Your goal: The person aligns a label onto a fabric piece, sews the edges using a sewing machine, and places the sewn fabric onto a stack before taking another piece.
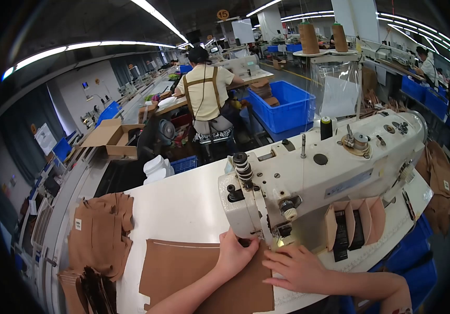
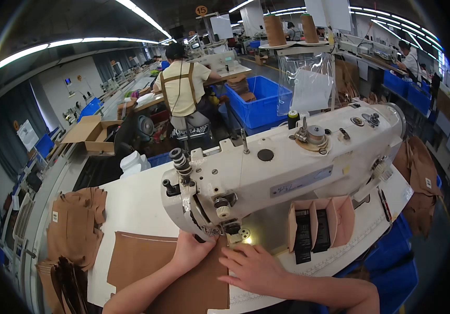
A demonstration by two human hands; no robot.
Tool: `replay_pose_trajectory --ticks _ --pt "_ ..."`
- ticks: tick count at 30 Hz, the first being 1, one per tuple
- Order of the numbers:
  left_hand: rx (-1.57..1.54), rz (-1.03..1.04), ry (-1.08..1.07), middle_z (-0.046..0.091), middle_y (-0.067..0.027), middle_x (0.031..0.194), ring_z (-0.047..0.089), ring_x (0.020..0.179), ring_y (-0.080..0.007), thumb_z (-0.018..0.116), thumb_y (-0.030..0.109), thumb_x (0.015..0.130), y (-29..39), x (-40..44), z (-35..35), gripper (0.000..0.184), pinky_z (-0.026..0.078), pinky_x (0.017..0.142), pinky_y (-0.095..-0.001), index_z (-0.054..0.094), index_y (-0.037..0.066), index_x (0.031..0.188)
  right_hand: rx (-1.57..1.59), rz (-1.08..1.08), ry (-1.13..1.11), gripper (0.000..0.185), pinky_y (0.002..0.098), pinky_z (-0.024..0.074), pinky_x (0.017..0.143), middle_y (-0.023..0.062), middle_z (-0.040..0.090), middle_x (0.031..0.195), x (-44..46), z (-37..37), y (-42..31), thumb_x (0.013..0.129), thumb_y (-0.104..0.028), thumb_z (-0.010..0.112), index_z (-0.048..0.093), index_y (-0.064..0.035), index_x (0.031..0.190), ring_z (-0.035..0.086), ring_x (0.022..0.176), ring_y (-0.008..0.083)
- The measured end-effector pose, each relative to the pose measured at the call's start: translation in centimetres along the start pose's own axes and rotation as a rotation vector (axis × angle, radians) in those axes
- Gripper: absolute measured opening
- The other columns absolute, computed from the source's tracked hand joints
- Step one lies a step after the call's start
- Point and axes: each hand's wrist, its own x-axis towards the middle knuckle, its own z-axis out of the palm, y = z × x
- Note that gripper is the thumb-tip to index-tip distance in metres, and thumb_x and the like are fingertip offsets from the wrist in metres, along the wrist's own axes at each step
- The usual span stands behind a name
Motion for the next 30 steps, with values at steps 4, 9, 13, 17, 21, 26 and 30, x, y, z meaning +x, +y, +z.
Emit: replay_pose_trajectory --ticks 4,9,13,17,21,26,30 --pt "0.084 0.030 0.000 0.068 -0.0022 0.080 0.064 0.080 -0.0208 0.078 0.013 0.082 -0.7 0.1 0.1 0.023 0.040 0.091 -0.0362 0.065 0.010 0.100 0.196 -0.177 -0.113 0.041 0.0324 0.0512 0.086 0.0044 0.063 0.130 -2.1 -0.9 -1.0 0.095 -0.042 0.064 0.066 -0.0091 0.120 0.061 0.110 0.0222" --pt "0.368 0.249 0.024 0.069 -0.0085 0.093 0.063 0.097 -0.0287 0.077 0.013 0.084 1.4 -1.7 -0.9 0.022 0.044 0.093 -0.0411 0.069 0.010 0.104 0.133 -0.385 -0.172 0.032 0.0291 0.0495 0.082 0.0067 0.065 0.119 -1.5 -1.1 -0.4 0.095 -0.027 0.062 0.066 -0.0060 0.119 0.063 0.103 0.0194" --pt "0.375 0.329 -0.132 0.065 -0.0100 0.125 0.059 0.114 -0.0292 0.076 0.016 0.086 4.1 -6.4 -3.3 0.031 0.044 0.098 -0.0431 0.070 0.011 0.116 -0.190 -0.565 -0.129 0.035 0.0265 0.0469 0.075 0.0051 0.065 0.103 -0.5 -1.2 -0.7 0.085 -0.019 0.063 0.067 -0.0035 0.117 0.061 0.091 0.0150" --pt "0.262 0.230 -0.228 0.066 -0.0088 0.126 0.060 0.118 -0.0277 0.084 0.026 0.084 8.6 -10.1 -4.4 0.049 0.045 0.102 -0.0401 0.067 0.008 0.126 -0.181 -0.533 0.019 0.036 0.0247 0.0462 0.071 0.0034 0.064 0.097 -0.6 -0.5 -0.8 0.081 -0.016 0.063 0.068 -0.0034 0.114 0.060 0.086 0.0143" --pt "0.574 0.583 0.023 0.067 -0.0088 0.102 0.063 0.094 -0.0227 0.073 0.009 0.082 8.9 -10.7 -2.2 0.036 0.052 0.084 -0.0359 0.063 0.002 0.117 -0.070 -0.445 0.118 0.031 0.0252 0.0492 0.069 0.0045 0.065 0.097 -0.8 -0.3 -0.9 0.081 -0.015 0.064 0.068 -0.0040 0.110 0.062 0.086 0.0165" --pt "0.665 0.631 -0.085 0.064 -0.0185 0.117 0.060 0.105 -0.0309 0.068 0.010 0.077 7.5 -11.8 -1.8 0.058 0.050 0.093 -0.0433 0.056 -0.007 0.130 -0.014 -0.404 0.116 0.033 0.0279 0.0530 0.074 0.0062 0.065 0.105 -1.2 -0.3 -0.6 0.081 -0.015 0.064 0.066 -0.0041 0.112 0.063 0.089 0.0180" --pt "0.658 0.666 -0.094 0.064 -0.0209 0.119 0.059 0.104 -0.0318 0.066 0.009 0.078 8.1 -11.6 -2.2 0.059 0.049 0.094 -0.0447 0.053 -0.011 0.133 -0.018 -0.287 0.125 0.032 0.0290 0.0534 0.077 0.0077 0.066 0.112 -1.3 0.3 -0.1 0.081 -0.015 0.064 0.064 -0.0048 0.112 0.064 0.091 0.0184"
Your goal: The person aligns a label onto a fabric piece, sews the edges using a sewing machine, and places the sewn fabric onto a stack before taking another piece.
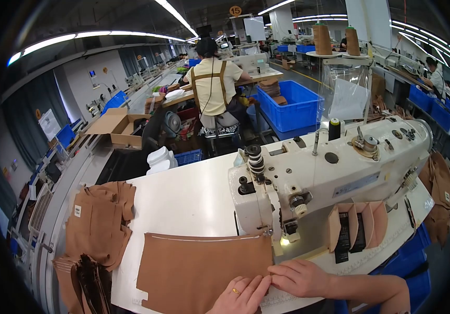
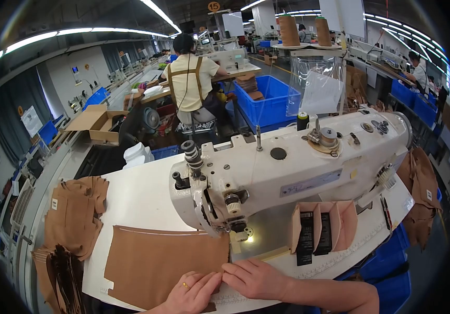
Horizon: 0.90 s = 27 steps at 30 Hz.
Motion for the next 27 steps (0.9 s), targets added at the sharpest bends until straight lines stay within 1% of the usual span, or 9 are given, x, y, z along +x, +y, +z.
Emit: replay_pose_trajectory --ticks 3,7,10,13,14,17,18,22,27 --pt "-0.002 0.013 0.010 0.064 -0.0216 0.119 0.059 0.103 -0.0320 0.066 0.009 0.078 0.0 -0.1 0.2 0.060 0.049 0.094 -0.0447 0.053 -0.011 0.133 -0.039 0.043 -0.009 0.028 0.0299 0.0532 0.077 0.0080 0.066 0.116 0.5 -0.2 -0.2 0.081 -0.015 0.064 0.066 -0.0053 0.107 0.064 0.093 0.0187" --pt "-0.011 0.009 -0.014 0.064 -0.0208 0.120 0.060 0.103 -0.0314 0.067 0.007 0.078 0.4 -0.3 0.5 0.060 0.049 0.093 -0.0446 0.053 -0.011 0.133 -0.019 -0.019 -0.093 0.028 0.0282 0.0528 0.075 0.0066 0.067 0.117 0.0 -0.2 0.2 0.080 -0.016 0.066 0.068 -0.0054 0.106 0.063 0.092 0.0167" --pt "-0.108 -0.017 -0.073 0.067 -0.0154 0.118 0.061 0.102 -0.0303 0.071 0.005 0.078 -0.2 -0.1 0.1 0.051 0.048 0.093 -0.0444 0.060 -0.004 0.127 -0.028 -0.019 -0.110 0.029 0.0258 0.0531 0.073 0.0042 0.069 0.116 -0.2 -0.2 0.2 0.079 -0.015 0.070 0.071 -0.0066 0.106 0.064 0.088 0.0151" --pt "-0.693 -0.276 -0.342 0.071 -0.0087 0.116 0.065 0.108 -0.0249 0.081 0.022 0.087 -3.5 1.0 -2.4 0.044 0.049 0.097 -0.0374 0.067 0.007 0.126 -0.014 -0.021 -0.074 0.030 0.0242 0.0528 0.067 0.0034 0.069 0.114 -0.5 0.3 0.6 0.078 -0.015 0.070 0.072 -0.0071 0.107 0.062 0.083 0.0136" --pt "-0.922 -0.369 -0.287 0.071 -0.0076 0.117 0.066 0.106 -0.0250 0.078 0.018 0.089 -4.1 1.9 -2.8 0.037 0.050 0.096 -0.0379 0.069 0.007 0.123 -0.007 -0.024 -0.061 0.031 0.0236 0.0526 0.065 0.0030 0.070 0.113 -0.5 0.4 0.6 0.078 -0.015 0.070 0.072 -0.0074 0.108 0.062 0.082 0.0131" --pt "-0.295 -0.256 -0.043 0.071 -0.0069 0.116 0.065 0.103 -0.0262 0.076 0.013 0.088 -4.7 2.8 1.3 0.033 0.051 0.093 -0.0381 0.070 0.007 0.120 -0.029 -0.045 -0.072 0.034 0.0223 0.0517 0.062 0.0021 0.070 0.114 -0.5 0.1 0.4 0.077 -0.017 0.069 0.072 -0.0080 0.110 0.060 0.079 0.0116" --pt "-0.229 -0.212 -0.061 0.070 -0.0053 0.120 0.063 0.106 -0.0258 0.076 0.012 0.085 -4.3 2.3 2.0 0.034 0.050 0.091 -0.0384 0.070 0.008 0.119 -0.044 -0.059 -0.082 0.035 0.0220 0.0515 0.062 0.0019 0.070 0.114 -0.3 -0.2 0.5 0.077 -0.017 0.069 0.072 -0.0081 0.110 0.060 0.078 0.0111" --pt "-0.067 -0.203 -0.089 0.064 -0.0019 0.132 0.057 0.117 -0.0231 0.076 0.015 0.082 -2.9 1.4 2.7 0.039 0.046 0.095 -0.0379 0.069 0.012 0.121 -0.064 -0.073 -0.112 0.034 0.0223 0.0522 0.065 0.0037 0.068 0.111 -0.2 -0.6 0.6 0.078 -0.018 0.065 0.070 -0.0066 0.109 0.059 0.080 0.0119" --pt "-0.019 -0.236 -0.117 0.063 -0.0022 0.133 0.057 0.117 -0.0234 0.074 0.015 0.084 -3.0 2.1 3.4 0.038 0.044 0.096 -0.0402 0.069 0.011 0.122 -0.090 -0.103 -0.113 0.034 0.0219 0.0507 0.063 0.0034 0.068 0.111 -0.2 -0.2 2.1 0.077 -0.017 0.064 0.069 -0.0066 0.110 0.059 0.080 0.0110"
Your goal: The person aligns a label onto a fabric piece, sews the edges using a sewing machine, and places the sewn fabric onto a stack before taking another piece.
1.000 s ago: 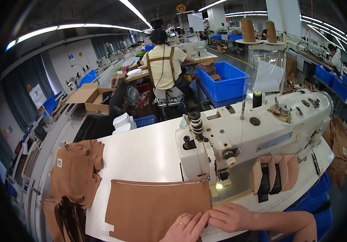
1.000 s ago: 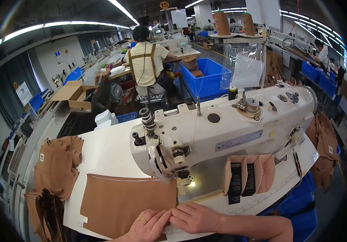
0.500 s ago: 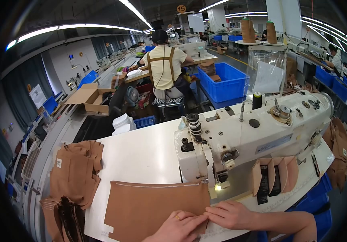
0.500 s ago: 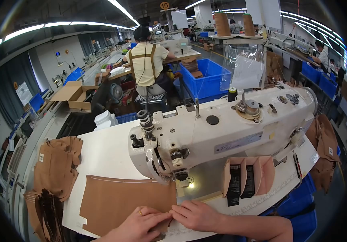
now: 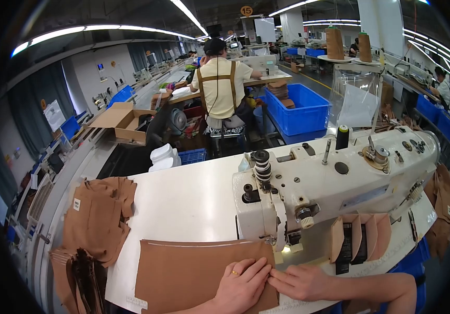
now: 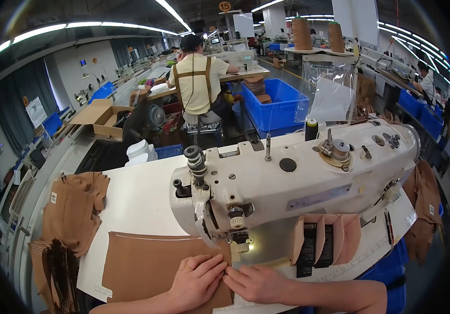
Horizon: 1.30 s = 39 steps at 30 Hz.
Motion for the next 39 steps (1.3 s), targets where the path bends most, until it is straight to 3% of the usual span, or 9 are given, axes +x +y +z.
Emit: replay_pose_trajectory --ticks 6,11,16,20,24,29,32,36,39 --pt "0.017 0.016 0.031 0.065 -0.0024 0.130 0.058 0.109 -0.0228 0.074 0.015 0.084 -1.2 1.2 0.5 0.036 0.043 0.093 -0.0395 0.070 0.011 0.120 0.010 0.039 0.029 0.035 0.0205 0.0491 0.061 0.0028 0.070 0.114 0.3 0.8 1.1 0.074 -0.017 0.067 0.072 -0.0083 0.107 0.057 0.076 0.0102" --pt "0.034 0.027 0.060 0.069 -0.0015 0.124 0.057 0.094 -0.0228 0.076 0.015 0.083 -1.5 2.1 0.4 0.032 0.043 0.087 -0.0385 0.073 0.012 0.114 0.075 0.091 0.042 0.032 0.0244 0.0539 0.069 0.0044 0.068 0.113 0.6 1.2 1.3 0.079 -0.015 0.064 0.068 -0.0037 0.109 0.062 0.093 0.0147" --pt "0.026 0.042 0.095 0.068 -0.0024 0.123 0.060 0.097 -0.0242 0.077 0.011 0.082 -1.2 2.1 0.6 0.031 0.044 0.086 -0.0378 0.073 0.013 0.113 0.080 0.161 -0.069 0.029 0.0248 0.0540 0.070 0.0060 0.068 0.114 0.4 -0.9 0.2 0.082 -0.017 0.064 0.068 -0.0043 0.108 0.062 0.095 0.0177" --pt "0.016 0.056 0.122 0.068 -0.0030 0.122 0.061 0.105 -0.0252 0.077 0.011 0.081 -1.3 2.0 0.7 0.029 0.045 0.089 -0.0395 0.073 0.012 0.111 0.111 0.232 0.065 0.030 0.0234 0.0520 0.065 0.0059 0.067 0.118 -4.0 -4.1 -2.0 0.083 -0.019 0.068 0.069 -0.0065 0.111 0.060 0.087 0.0162" --pt "-0.042 0.090 0.151 0.068 -0.0034 0.117 0.061 0.105 -0.0249 0.078 0.009 0.081 -1.4 1.8 0.6 0.024 0.044 0.091 -0.0414 0.073 0.012 0.104 -0.346 0.500 0.019 0.038 0.0235 0.0508 0.063 0.0074 0.069 0.115 -7.4 -7.6 -1.4 0.078 -0.013 0.070 0.069 -0.0020 0.114 0.058 0.080 0.0161" --pt "-0.116 0.210 0.128 0.068 -0.0040 0.117 0.061 0.105 -0.0253 0.078 0.009 0.081 -0.4 1.5 -0.4 0.035 0.044 0.096 -0.0435 0.070 0.013 0.115 -0.311 0.474 0.005 0.048 0.0262 0.0520 0.068 0.0093 0.068 0.106 -9.0 -8.3 -0.2 0.072 -0.007 0.067 0.067 0.0050 0.118 0.058 0.082 0.0186" --pt "-0.239 0.260 0.151 0.069 -0.0097 0.112 0.061 0.102 -0.0292 0.074 0.005 0.080 1.6 1.8 -1.3 0.035 0.046 0.093 -0.0440 0.068 0.003 0.115 -0.252 0.470 0.063 0.046 0.0279 0.0534 0.073 0.0093 0.066 0.104 -9.2 -8.1 0.0 0.072 -0.004 0.066 0.067 0.0044 0.117 0.060 0.085 0.0207" --pt "-0.326 0.232 0.081 0.070 -0.0081 0.106 0.061 0.102 -0.0286 0.076 0.006 0.079 3.7 2.6 -0.8 0.024 0.044 0.094 -0.0440 0.072 0.005 0.103 -0.135 0.499 0.099 0.043 0.0286 0.0543 0.073 0.0095 0.066 0.108 -9.8 -7.7 0.1 0.072 -0.002 0.066 0.068 0.0026 0.114 0.062 0.087 0.0222" --pt "-0.428 0.182 0.031 0.069 -0.0050 0.110 0.062 0.101 -0.0259 0.077 0.008 0.082 5.7 4.2 -0.2 0.041 0.044 0.097 -0.0452 0.066 0.011 0.121 -0.092 0.455 0.128 0.038 0.0288 0.0569 0.076 0.0094 0.067 0.111 -10.3 -8.2 -0.7 0.074 -0.002 0.066 0.070 0.0011 0.112 0.066 0.094 0.0229"
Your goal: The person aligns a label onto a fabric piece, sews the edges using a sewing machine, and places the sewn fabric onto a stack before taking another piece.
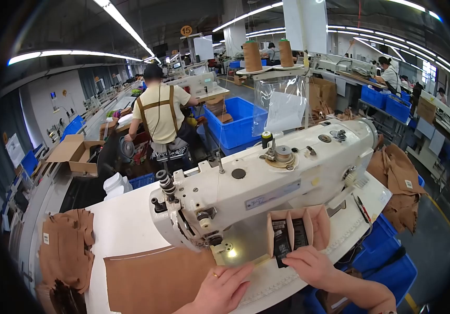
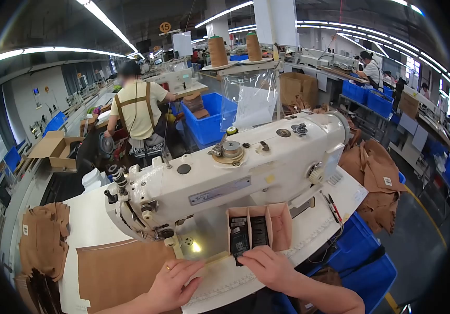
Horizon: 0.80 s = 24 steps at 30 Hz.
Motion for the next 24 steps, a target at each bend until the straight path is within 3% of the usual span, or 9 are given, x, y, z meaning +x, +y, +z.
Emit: replay_pose_trajectory --ticks 1,3,7,8,11,14,18,21,24 --pt "-0.051 -0.041 -0.024 0.068 -0.0028 0.115 0.062 0.103 -0.0244 0.078 0.010 0.082 0.3 0.6 0.5 0.050 0.043 0.101 -0.0465 0.063 0.014 0.130 0.011 -0.023 0.008 0.037 0.0289 0.0580 0.077 0.0093 0.067 0.113 -0.2 -0.5 -0.3 0.075 -0.002 0.067 0.070 0.0006 0.112 0.067 0.097 0.0230" --pt "-0.082 0.098 -0.042 0.069 -0.0023 0.109 0.062 0.101 -0.0239 0.078 0.010 0.082 1.1 3.2 0.9 0.058 0.042 0.103 -0.0480 0.058 0.015 0.137 0.025 -0.187 -0.004 0.034 0.0290 0.0593 0.083 0.0091 0.068 0.117 -0.6 -1.3 -0.9 0.078 -0.004 0.068 0.071 -0.0008 0.112 0.068 0.103 0.0233" --pt "-0.183 0.110 -0.358 0.070 -0.0024 0.102 0.063 0.097 -0.0235 0.076 0.009 0.084 -0.9 4.0 2.4 0.056 0.039 0.107 -0.0500 0.059 0.015 0.137 0.088 -0.294 -0.029 0.033 0.0298 0.0591 0.093 0.0092 0.068 0.124 -1.7 -1.3 -0.5 0.082 -0.008 0.070 0.072 -0.0024 0.114 0.068 0.111 0.0235" --pt "-0.181 0.110 -0.308 0.070 -0.0032 0.097 0.064 0.091 -0.0241 0.075 0.008 0.086 -1.2 3.9 2.8 0.046 0.047 0.098 -0.0446 0.065 0.013 0.130 0.118 -0.223 -0.040 0.035 0.0305 0.0592 0.090 0.0092 0.068 0.121 -1.6 -1.4 -0.2 0.081 -0.008 0.070 0.071 -0.0027 0.116 0.068 0.108 0.0243" --pt "-0.197 -0.079 -0.230 0.069 -0.0045 0.096 0.065 0.085 -0.0243 0.074 0.006 0.088 -1.4 3.2 3.1 0.031 0.053 0.084 -0.0366 0.071 0.010 0.119 -0.007 -0.001 0.024 0.036 0.0304 0.0587 0.083 0.0089 0.069 0.116 -1.5 -0.6 0.1 0.081 -0.007 0.070 0.071 -0.0026 0.117 0.068 0.102 0.0234" --pt "-0.266 -0.141 -0.237 0.067 -0.0066 0.098 0.064 0.088 -0.0263 0.070 0.005 0.090 -1.8 2.3 2.8 0.021 0.052 0.076 -0.0334 0.073 0.010 0.111 -0.073 0.073 0.075 0.029 0.0298 0.0556 0.074 0.0061 0.068 0.113 -1.7 -0.7 0.4 0.079 -0.009 0.075 0.072 -0.0041 0.108 0.065 0.091 0.0210" --pt "-0.328 0.125 -0.271 0.070 -0.0066 0.095 0.066 0.086 -0.0245 0.073 0.006 0.089 -1.6 1.9 2.7 0.021 0.054 0.076 -0.0320 0.073 0.008 0.110 0.128 0.101 0.028 0.025 0.0298 0.0539 0.073 0.0034 0.067 0.108 -2.9 -0.3 0.5 0.079 -0.012 0.079 0.071 -0.0061 0.102 0.064 0.088 0.0196" --pt "-0.298 0.089 -0.342 0.072 -0.0064 0.097 0.067 0.088 -0.0239 0.072 0.006 0.090 -1.0 1.6 3.2 0.020 0.055 0.079 -0.0324 0.073 0.008 0.109 0.182 0.043 -0.016 0.022 0.0300 0.0531 0.071 0.0024 0.068 0.100 -1.0 0.1 -0.6 0.081 -0.013 0.079 0.071 -0.0066 0.100 0.064 0.086 0.0189" --pt "-0.281 0.087 -0.261 0.073 -0.0061 0.100 0.068 0.091 -0.0238 0.073 0.005 0.089 -1.1 1.7 3.7 0.022 0.055 0.081 -0.0325 0.073 0.008 0.110 0.168 0.145 0.016 0.026 0.0299 0.0532 0.071 0.0036 0.068 0.105 -0.8 0.1 -0.3 0.080 -0.012 0.080 0.070 -0.0066 0.104 0.063 0.085 0.0190"
